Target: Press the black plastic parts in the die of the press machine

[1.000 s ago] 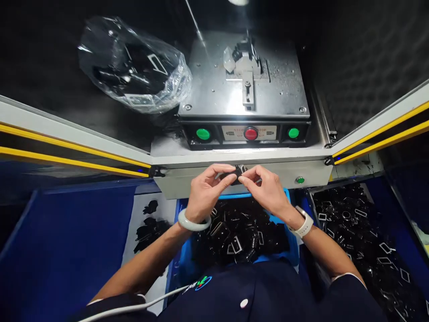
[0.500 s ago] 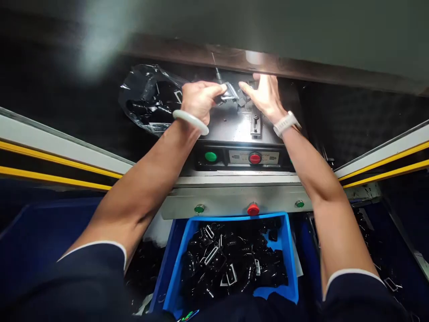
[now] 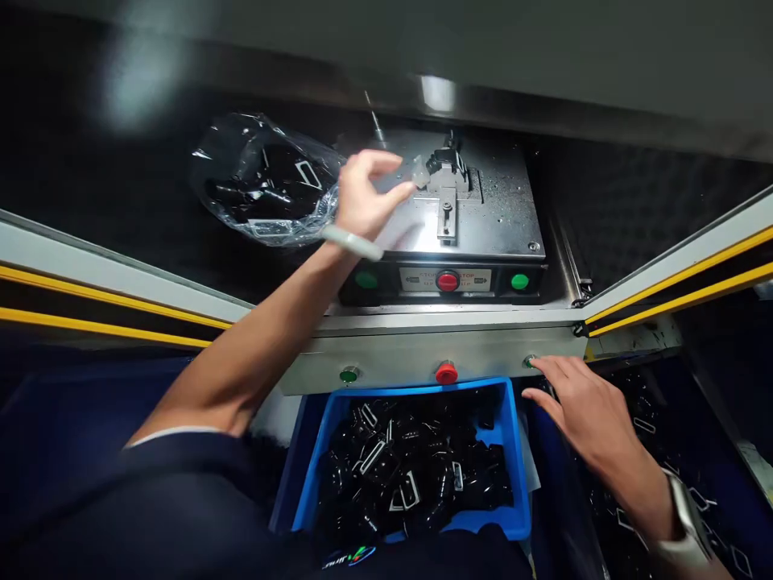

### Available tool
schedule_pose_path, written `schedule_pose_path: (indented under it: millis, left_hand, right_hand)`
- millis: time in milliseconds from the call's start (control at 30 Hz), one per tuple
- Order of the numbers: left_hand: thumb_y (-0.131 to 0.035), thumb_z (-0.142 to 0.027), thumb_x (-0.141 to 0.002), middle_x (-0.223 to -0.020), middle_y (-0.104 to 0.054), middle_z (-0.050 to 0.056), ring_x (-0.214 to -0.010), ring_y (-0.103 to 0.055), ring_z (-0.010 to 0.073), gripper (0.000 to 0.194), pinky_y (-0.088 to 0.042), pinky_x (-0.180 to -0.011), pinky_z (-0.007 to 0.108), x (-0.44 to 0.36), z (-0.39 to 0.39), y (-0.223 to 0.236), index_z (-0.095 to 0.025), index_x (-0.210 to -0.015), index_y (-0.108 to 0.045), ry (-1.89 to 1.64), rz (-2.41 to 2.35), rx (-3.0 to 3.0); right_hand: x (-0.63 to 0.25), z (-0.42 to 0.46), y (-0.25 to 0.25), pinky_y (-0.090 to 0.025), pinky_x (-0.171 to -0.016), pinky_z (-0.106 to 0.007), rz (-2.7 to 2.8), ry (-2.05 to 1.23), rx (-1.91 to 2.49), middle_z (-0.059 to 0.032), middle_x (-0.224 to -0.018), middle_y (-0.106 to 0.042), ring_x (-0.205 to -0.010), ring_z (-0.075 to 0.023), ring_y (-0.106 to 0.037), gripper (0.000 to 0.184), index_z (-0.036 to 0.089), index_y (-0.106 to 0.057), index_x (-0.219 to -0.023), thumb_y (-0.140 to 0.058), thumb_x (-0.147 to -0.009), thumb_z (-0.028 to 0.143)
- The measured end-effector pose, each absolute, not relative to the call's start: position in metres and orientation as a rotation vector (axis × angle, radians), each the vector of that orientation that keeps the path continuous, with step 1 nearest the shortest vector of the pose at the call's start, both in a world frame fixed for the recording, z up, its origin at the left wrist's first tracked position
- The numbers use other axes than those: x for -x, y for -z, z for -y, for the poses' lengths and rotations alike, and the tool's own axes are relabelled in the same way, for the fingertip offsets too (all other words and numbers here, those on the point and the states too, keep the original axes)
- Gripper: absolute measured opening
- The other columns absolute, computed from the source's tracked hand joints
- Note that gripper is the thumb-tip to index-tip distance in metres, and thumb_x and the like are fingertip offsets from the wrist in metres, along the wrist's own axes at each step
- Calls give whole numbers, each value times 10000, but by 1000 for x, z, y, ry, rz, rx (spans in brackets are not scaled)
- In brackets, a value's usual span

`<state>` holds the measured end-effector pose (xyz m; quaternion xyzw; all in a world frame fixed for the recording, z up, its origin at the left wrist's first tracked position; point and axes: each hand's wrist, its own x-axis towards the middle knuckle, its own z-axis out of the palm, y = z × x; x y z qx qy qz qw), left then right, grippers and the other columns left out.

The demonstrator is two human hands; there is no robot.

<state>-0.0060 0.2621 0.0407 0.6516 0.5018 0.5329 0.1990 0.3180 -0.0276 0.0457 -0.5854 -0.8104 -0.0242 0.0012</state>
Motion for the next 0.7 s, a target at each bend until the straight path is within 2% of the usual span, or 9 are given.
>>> schedule_pose_path:
  millis: [67, 133, 233, 400, 600, 700]
  left_hand:
    - [-744, -239, -879, -1113, -729, 87, -1013, -655, 227, 143, -568, -853, 367, 34, -187, -23, -191, -1013, -760, -1442, -1472, -1844]
    - [-672, -315, -955, -1017, -735, 53, -886, -657, 195, 136, -558, -811, 346, 62, -117, 0, -224, -985, -768, -1316, -1572, -1911]
    - [-675, -388, -947, -1017, -718, 58, -763, -627, 178, 194, -548, -733, 334, 98, -47, 33, -237, -1014, -776, -1020, -1687, -1952]
    - [-768, -417, -867, -1308, -622, 117, -776, -624, 190, 448, -567, -830, 396, 133, -28, 71, -259, -1286, -736, -538, -1700, -2081]
    - [-758, -373, -904, -1355, -608, 121, -822, -652, 219, 433, -524, -915, 430, 132, -33, 75, -263, -1319, -707, -435, -1811, -2130]
    - [-697, -330, -951, -1416, -595, 145, -968, -682, 281, 401, -501, -967, 473, 117, -19, 65, -260, -1345, -681, -471, -1823, -2146]
  right_hand:
    - [-316, 14, -21, -593, -744, -354, 2520, -111, 1897, -82, -1228, -761, -1094, -265, -725, 317, 246, -685, -1297, -525, -1080, 411]
    - [-318, 1, 2, -579, -765, -362, 2468, -239, 1974, -93, -1202, -751, -1100, -276, -716, 247, 233, -697, -1242, -562, -1045, 299]
    - [-328, -11, 24, -549, -795, -366, 2386, -314, 2015, -96, -1144, -735, -1058, -280, -710, 187, 226, -703, -1134, -591, -985, 208]
    - [-334, -21, 34, -501, -771, -367, 2341, -340, 1990, -83, -1072, -721, -945, -265, -692, 143, 216, -677, -1046, -635, -923, 158]
    - [-328, -24, 39, -485, -769, -370, 2212, -292, 2054, -81, -1022, -692, -903, -238, -655, 123, 214, -666, -1004, -597, -943, 132]
    - [-321, -18, 35, -508, -808, -399, 2193, -279, 2102, -104, -1076, -682, -978, -263, -646, 148, 209, -678, -1067, -578, -975, 152]
